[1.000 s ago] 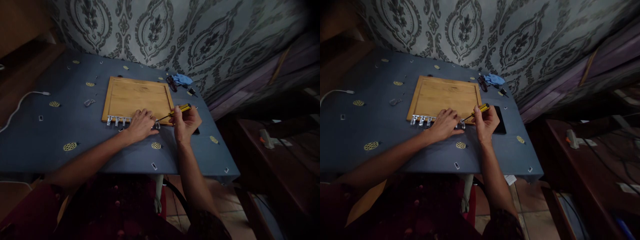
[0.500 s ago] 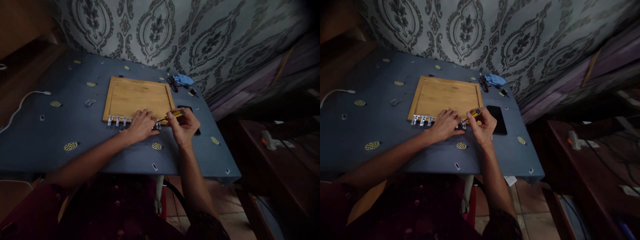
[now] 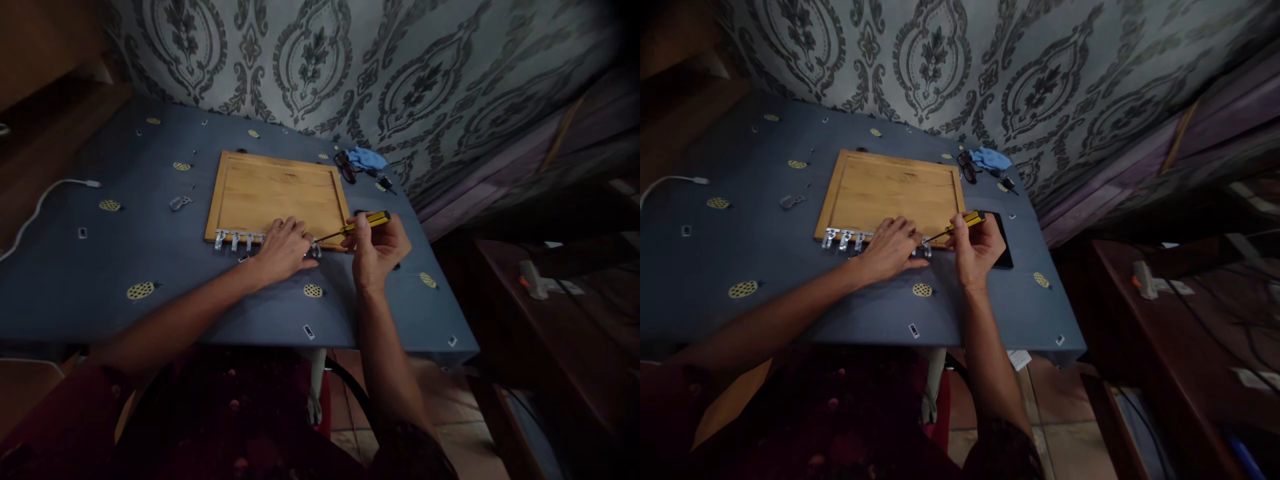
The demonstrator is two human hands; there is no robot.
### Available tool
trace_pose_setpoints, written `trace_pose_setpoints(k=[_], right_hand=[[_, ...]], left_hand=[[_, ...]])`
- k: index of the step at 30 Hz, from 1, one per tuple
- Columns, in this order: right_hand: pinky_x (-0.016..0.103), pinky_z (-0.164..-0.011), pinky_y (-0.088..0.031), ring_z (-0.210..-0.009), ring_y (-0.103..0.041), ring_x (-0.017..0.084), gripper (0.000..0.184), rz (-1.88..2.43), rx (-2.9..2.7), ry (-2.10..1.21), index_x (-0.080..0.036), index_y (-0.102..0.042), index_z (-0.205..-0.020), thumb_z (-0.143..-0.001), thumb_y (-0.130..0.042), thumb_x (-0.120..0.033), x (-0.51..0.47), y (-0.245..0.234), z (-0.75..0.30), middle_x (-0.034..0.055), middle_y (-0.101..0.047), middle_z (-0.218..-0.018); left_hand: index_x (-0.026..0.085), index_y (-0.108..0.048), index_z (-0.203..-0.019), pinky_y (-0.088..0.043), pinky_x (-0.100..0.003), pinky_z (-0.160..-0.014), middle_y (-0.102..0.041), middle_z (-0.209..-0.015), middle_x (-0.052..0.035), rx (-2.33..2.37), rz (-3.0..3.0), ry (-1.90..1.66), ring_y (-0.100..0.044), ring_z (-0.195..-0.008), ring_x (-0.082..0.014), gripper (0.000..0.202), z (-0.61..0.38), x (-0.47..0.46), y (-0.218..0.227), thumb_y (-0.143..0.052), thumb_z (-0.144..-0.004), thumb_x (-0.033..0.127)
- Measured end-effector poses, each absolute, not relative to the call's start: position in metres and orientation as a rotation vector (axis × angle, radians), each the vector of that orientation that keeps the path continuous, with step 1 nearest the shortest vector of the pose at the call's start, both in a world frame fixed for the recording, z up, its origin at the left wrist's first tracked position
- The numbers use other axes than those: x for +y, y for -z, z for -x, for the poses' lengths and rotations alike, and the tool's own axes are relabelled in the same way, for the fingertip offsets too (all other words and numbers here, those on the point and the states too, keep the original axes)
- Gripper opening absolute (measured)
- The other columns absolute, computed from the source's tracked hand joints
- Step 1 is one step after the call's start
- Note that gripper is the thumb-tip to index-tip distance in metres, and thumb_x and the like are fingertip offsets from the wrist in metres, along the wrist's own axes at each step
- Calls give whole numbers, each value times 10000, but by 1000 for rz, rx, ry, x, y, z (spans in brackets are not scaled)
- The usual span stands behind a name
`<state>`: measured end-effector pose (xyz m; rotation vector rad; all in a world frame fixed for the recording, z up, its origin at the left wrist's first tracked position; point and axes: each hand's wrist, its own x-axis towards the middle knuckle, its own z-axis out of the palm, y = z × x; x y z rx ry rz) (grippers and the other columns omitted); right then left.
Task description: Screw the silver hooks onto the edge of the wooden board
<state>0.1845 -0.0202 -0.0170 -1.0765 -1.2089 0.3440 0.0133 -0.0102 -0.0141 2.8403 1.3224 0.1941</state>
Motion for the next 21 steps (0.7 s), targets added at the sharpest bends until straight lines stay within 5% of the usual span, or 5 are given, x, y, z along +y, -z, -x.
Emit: trace_pose_setpoints(k=[21], right_hand=[[227,-427,-487,-488,-629,101,444,1067,-1364,-575,-240,-724,-926,-818,-822,-660,-19,7,-192,-37,-678,-715]], left_hand=[[106,-717,-1287,-416,-451,-1025,-683,-1307,-182,1306,-2821,-148,-551,-1280,-363,505,-12,-11,10,-677,-1014,529]])
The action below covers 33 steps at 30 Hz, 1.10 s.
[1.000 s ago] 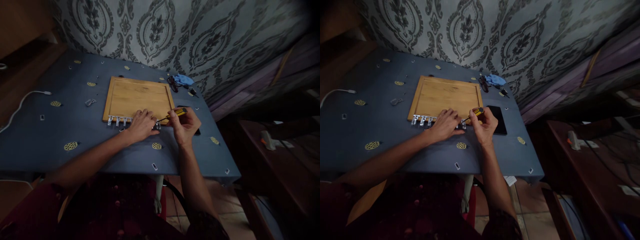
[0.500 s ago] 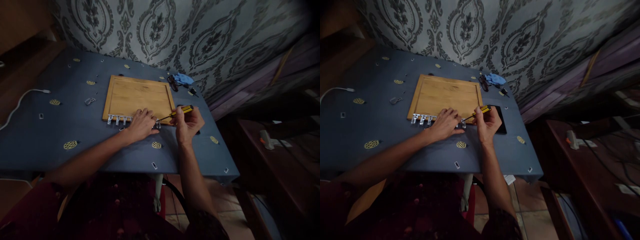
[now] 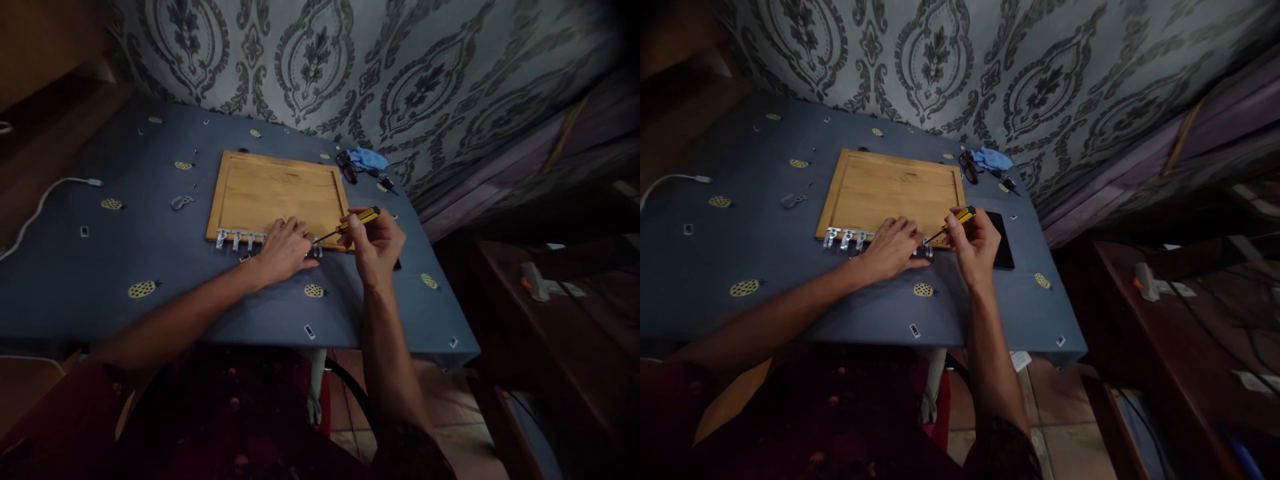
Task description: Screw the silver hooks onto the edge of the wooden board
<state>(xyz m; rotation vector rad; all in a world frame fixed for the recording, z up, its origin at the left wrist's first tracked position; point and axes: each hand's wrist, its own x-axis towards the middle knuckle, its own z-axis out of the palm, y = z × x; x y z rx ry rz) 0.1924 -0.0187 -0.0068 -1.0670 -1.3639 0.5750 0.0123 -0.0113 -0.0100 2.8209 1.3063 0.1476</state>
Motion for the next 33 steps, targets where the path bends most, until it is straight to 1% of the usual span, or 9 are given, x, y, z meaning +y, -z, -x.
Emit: trace_pose_setpoints(k=[2,4,7,10,15,20,24,29,33], right_hand=[[240,-460,-520,-516,-653,110,437,1064,-1418,-661,-232,-761,-968,-810,-847,-631,-19,2,-196,-24,-700,-741],[250,-479,-539,-532,-669,116,431,1069,-1446,-702,-225,-779,-958,-793,-871,-612,-19,-1,-199,-14,-718,-764],[244,-458,-517,-503,-649,112,443,1067,-1426,-682,-228,-777,-925,-792,-857,-643,-17,0,-197,-28,-689,-702],[235,-422,-480,-467,-616,106,472,1068,-1377,-645,-236,-760,-891,-768,-853,-683,-15,3,-193,-42,-658,-653],[227,-412,-480,-456,-566,84,449,1057,-1351,-569,-234,-681,-764,-746,-894,-629,-15,7,-184,-48,-637,-650],[229,-409,-468,-452,-586,93,451,1030,-1250,-377,-223,-660,-771,-793,-853,-630,-18,11,-179,-59,-616,-629],[224,-393,-434,-414,-563,85,429,989,-1091,-203,-219,-638,-785,-850,-815,-604,-18,13,-182,-68,-601,-608],[236,-392,-443,-430,-582,100,436,1020,-1171,-287,-228,-614,-750,-845,-826,-596,-18,18,-187,-63,-578,-601],[255,-403,-462,-480,-611,125,398,1057,-1251,-316,-247,-634,-797,-882,-788,-604,-18,22,-189,-44,-593,-632]], left_hand=[[106,-714,-1295,-414,-449,-1037,-681,-1317,-184,1303,-2818,-146,-547,-1292,-363,516,-12,-11,10,-675,-1014,537],[103,-715,-1292,-415,-451,-1041,-683,-1314,-188,1305,-2820,-152,-547,-1292,-366,520,-12,-12,10,-675,-1013,540],[103,-718,-1281,-418,-451,-1028,-688,-1305,-185,1302,-2830,-169,-552,-1277,-366,511,-12,-12,11,-676,-1013,537],[109,-716,-1281,-418,-446,-1015,-689,-1309,-182,1303,-2834,-172,-553,-1273,-364,506,-12,-11,11,-681,-1011,534],[107,-719,-1271,-415,-444,-1022,-686,-1310,-182,1306,-2836,-163,-556,-1278,-362,506,-12,-11,12,-675,-1014,540],[109,-720,-1254,-419,-438,-1009,-695,-1272,-177,1300,-2858,-200,-562,-1260,-360,494,-12,-11,14,-690,-1006,536],[105,-725,-1251,-441,-455,-1019,-695,-1277,-179,1307,-2844,-163,-568,-1270,-365,490,-12,-11,12,-692,-1007,529],[108,-721,-1264,-450,-459,-1042,-693,-1295,-176,1312,-2823,-121,-574,-1282,-358,490,-13,-11,7,-688,-1011,527],[107,-713,-1272,-441,-458,-1035,-690,-1290,-180,1306,-2820,-114,-572,-1280,-362,499,-13,-11,7,-682,-1013,532]])
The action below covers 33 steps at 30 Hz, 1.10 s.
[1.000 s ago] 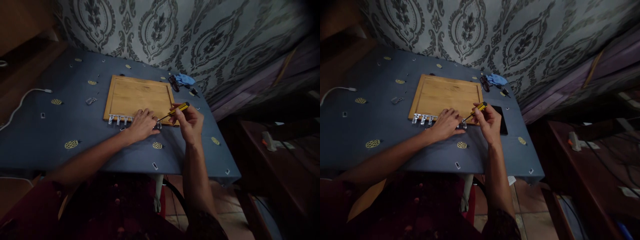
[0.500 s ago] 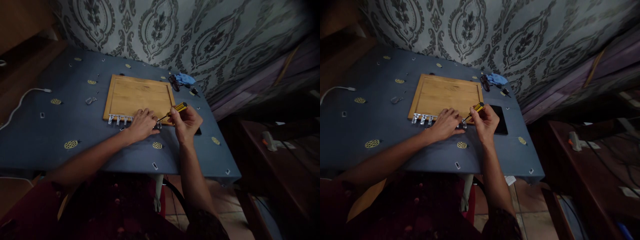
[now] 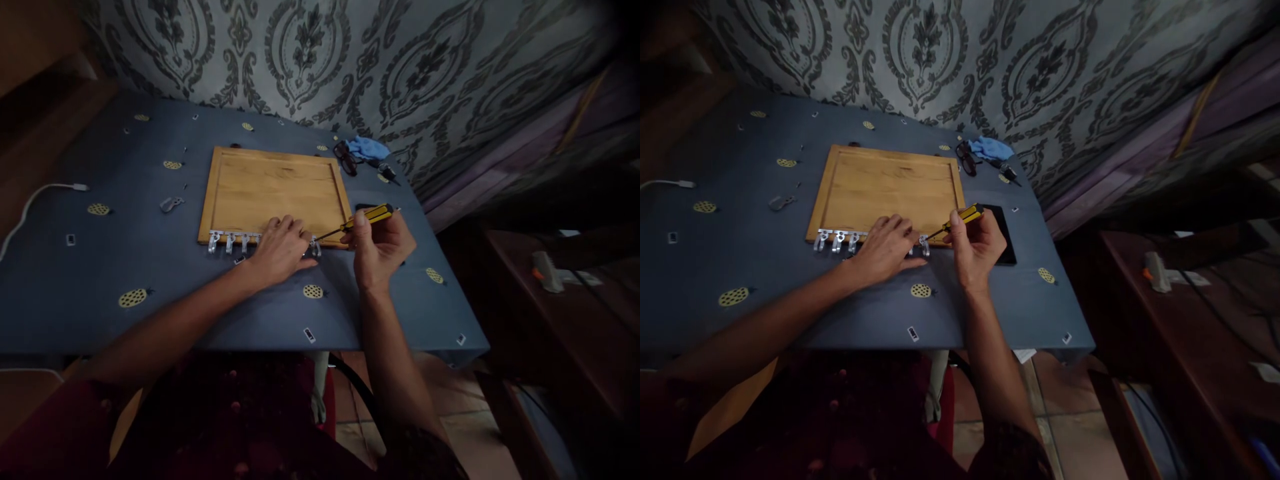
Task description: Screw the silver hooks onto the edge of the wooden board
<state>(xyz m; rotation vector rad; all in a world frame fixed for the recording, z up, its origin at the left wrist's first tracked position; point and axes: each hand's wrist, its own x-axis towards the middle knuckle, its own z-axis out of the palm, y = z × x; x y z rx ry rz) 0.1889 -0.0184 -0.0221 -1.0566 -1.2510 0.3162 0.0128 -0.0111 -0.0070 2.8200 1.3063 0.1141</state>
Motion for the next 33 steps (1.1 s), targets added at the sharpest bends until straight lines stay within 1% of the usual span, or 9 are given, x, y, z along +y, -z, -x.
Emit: trace_pose_setpoints(k=[3,12,17,20,23,25,28,30,33], right_hand=[[268,-416,-479,-510,-614,135,363,1071,-1288,-320,-255,-655,-836,-904,-770,-593,-18,23,-189,-30,-612,-663],[260,-404,-471,-501,-625,130,354,1072,-1296,-338,-255,-670,-849,-902,-775,-589,-18,23,-189,-30,-613,-674],[255,-394,-453,-468,-595,119,367,1056,-1316,-313,-256,-614,-792,-884,-813,-550,-14,22,-188,-42,-593,-644],[243,-379,-426,-439,-548,102,411,1053,-1300,-306,-256,-565,-747,-843,-860,-525,-13,19,-184,-57,-567,-627],[240,-379,-424,-434,-528,95,454,1071,-1285,-371,-255,-541,-731,-798,-894,-533,-12,16,-183,-67,-549,-620],[240,-392,-439,-445,-534,92,446,1077,-1291,-459,-251,-578,-764,-791,-888,-570,-13,13,-185,-62,-586,-650],[247,-438,-490,-482,-574,93,433,1093,-1334,-605,-247,-701,-929,-798,-860,-628,-14,9,-192,-40,-672,-739],[255,-461,-513,-501,-598,101,462,1105,-1355,-667,-247,-747,-1013,-792,-862,-636,-16,7,-195,-33,-689,-745],[256,-444,-508,-478,-580,102,424,1107,-1346,-672,-245,-759,-941,-759,-900,-601,-16,6,-195,-42,-663,-688]], left_hand=[[117,-716,-1261,-435,-456,-1018,-694,-1276,-177,1303,-2831,-149,-576,-1263,-363,487,-13,-11,9,-683,-1011,534],[128,-714,-1241,-435,-444,-992,-697,-1258,-168,1314,-2843,-169,-586,-1242,-359,476,-13,-11,11,-695,-1001,538],[130,-713,-1250,-429,-439,-996,-697,-1262,-166,1314,-2843,-185,-580,-1246,-355,472,-13,-10,12,-699,-1001,531],[126,-714,-1258,-430,-439,-994,-698,-1261,-168,1310,-2840,-173,-580,-1247,-356,473,-12,-10,12,-694,-1006,526],[123,-714,-1268,-432,-445,-1003,-695,-1278,-174,1306,-2830,-141,-578,-1263,-361,477,-12,-10,10,-682,-1013,525],[125,-713,-1275,-432,-447,-1008,-693,-1290,-175,1308,-2824,-132,-577,-1270,-363,478,-13,-11,8,-683,-1013,523],[120,-710,-1284,-433,-452,-1023,-692,-1301,-177,1305,-2815,-122,-578,-1279,-364,479,-13,-11,6,-682,-1016,516],[115,-704,-1294,-435,-459,-1038,-688,-1311,-180,1300,-2809,-105,-577,-1292,-367,480,-12,-12,4,-675,-1022,509],[114,-702,-1299,-438,-465,-1042,-686,-1311,-183,1299,-2811,-100,-577,-1299,-371,482,-12,-12,4,-670,-1025,509]])
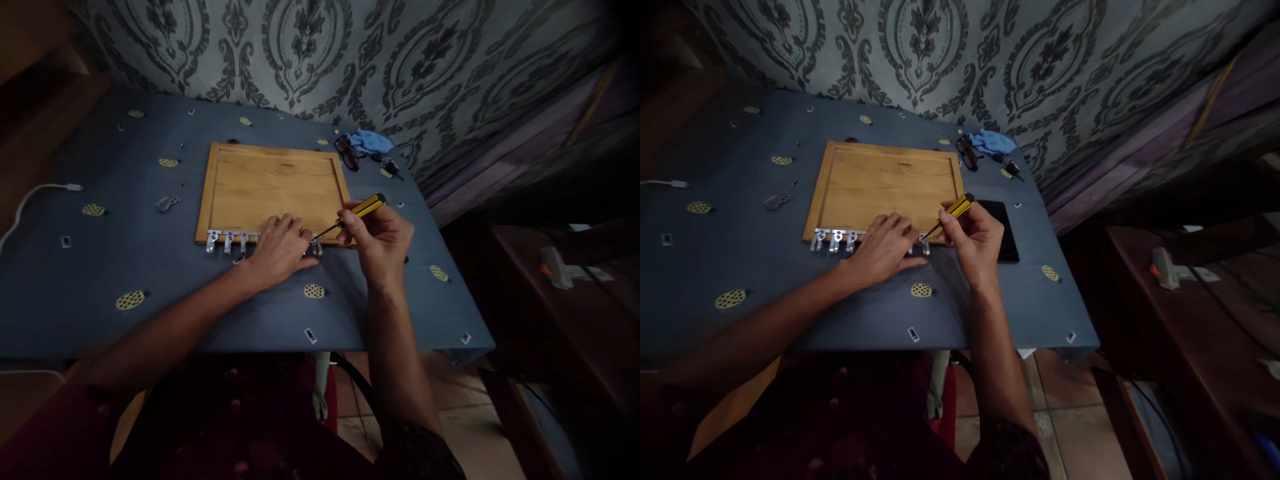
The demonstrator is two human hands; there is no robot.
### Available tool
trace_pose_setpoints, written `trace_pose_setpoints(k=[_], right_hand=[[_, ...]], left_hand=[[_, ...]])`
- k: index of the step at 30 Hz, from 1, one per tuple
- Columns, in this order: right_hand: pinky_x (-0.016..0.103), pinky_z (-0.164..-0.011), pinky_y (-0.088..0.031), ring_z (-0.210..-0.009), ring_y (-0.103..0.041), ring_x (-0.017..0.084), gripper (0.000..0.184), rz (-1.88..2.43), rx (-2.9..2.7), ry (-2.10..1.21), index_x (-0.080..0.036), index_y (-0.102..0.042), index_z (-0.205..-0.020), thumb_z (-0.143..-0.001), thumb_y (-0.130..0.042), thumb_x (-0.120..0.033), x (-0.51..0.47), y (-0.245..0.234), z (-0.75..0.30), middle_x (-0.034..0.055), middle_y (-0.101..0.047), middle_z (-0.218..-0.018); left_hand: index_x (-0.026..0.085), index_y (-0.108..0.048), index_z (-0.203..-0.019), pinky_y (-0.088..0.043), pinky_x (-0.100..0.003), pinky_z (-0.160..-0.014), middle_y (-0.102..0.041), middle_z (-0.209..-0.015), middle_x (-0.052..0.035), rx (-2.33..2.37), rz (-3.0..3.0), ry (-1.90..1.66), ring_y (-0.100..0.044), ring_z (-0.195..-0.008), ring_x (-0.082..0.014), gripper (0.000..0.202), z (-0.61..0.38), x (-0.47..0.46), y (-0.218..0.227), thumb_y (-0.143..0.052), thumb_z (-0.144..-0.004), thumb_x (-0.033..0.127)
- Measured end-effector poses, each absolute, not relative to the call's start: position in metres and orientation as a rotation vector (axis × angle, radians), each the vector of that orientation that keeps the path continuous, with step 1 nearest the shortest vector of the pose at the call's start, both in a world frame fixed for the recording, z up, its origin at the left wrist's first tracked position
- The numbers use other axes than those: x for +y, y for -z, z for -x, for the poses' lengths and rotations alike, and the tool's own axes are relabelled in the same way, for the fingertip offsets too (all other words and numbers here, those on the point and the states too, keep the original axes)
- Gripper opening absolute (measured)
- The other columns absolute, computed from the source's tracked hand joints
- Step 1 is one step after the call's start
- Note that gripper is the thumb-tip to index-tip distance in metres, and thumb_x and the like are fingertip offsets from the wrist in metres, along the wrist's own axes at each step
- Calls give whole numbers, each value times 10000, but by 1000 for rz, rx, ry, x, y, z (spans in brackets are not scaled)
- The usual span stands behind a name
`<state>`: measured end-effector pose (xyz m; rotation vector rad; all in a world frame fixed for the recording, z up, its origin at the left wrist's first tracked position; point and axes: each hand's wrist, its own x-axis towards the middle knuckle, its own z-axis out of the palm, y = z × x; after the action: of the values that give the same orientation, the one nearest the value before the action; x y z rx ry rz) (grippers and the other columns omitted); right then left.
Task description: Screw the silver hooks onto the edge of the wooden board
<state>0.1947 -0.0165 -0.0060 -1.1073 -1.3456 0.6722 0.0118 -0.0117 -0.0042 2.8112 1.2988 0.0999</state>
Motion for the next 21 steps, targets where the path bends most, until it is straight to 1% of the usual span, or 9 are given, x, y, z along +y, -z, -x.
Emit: trace_pose_setpoints(k=[3,6,11,14,17,21], right_hand=[[257,-405,-489,-449,-532,98,398,1102,-1326,-618,-256,-712,-825,-729,-927,-577,-15,8,-191,-48,-633,-657],[264,-390,-488,-441,-516,102,417,1112,-1317,-561,-261,-665,-769,-730,-920,-589,-13,12,-187,-44,-617,-647],[275,-436,-535,-489,-556,111,401,1125,-1311,-543,-256,-664,-803,-757,-905,-572,-13,16,-188,-37,-636,-693],[278,-475,-564,-522,-590,116,388,1133,-1318,-609,-249,-716,-875,-758,-903,-568,-15,13,-192,-37,-657,-711],[274,-508,-580,-520,-609,110,419,1127,-1352,-723,-241,-775,-958,-752,-903,-583,-19,8,-198,-43,-662,-692],[268,-513,-577,-512,-597,93,414,1134,-1372,-745,-229,-785,-909,-737,-910,-585,-21,4,-199,-28,-684,-750]], left_hand=[[117,-709,-1283,-439,-462,-1023,-690,-1293,-183,1307,-2823,-127,-581,-1280,-371,481,-12,-12,6,-682,-1015,516],[122,-718,-1260,-436,-456,-1002,-697,-1264,-181,1309,-2839,-160,-585,-1249,-368,475,-12,-11,9,-695,-1005,521],[127,-717,-1254,-430,-449,-1007,-696,-1260,-177,1315,-2845,-187,-583,-1245,-359,466,-12,-11,11,-693,-1007,521],[123,-712,-1267,-426,-450,-1013,-691,-1268,-181,1313,-2834,-168,-577,-1255,-361,475,-12,-11,11,-692,-1007,521],[123,-712,-1274,-425,-452,-1022,-692,-1267,-177,1306,-2831,-161,-574,-1260,-360,474,-13,-11,9,-695,-1007,515],[111,-711,-1288,-432,-460,-1023,-692,-1276,-183,1297,-2823,-158,-572,-1270,-366,486,-12,-11,9,-689,-1012,511]])
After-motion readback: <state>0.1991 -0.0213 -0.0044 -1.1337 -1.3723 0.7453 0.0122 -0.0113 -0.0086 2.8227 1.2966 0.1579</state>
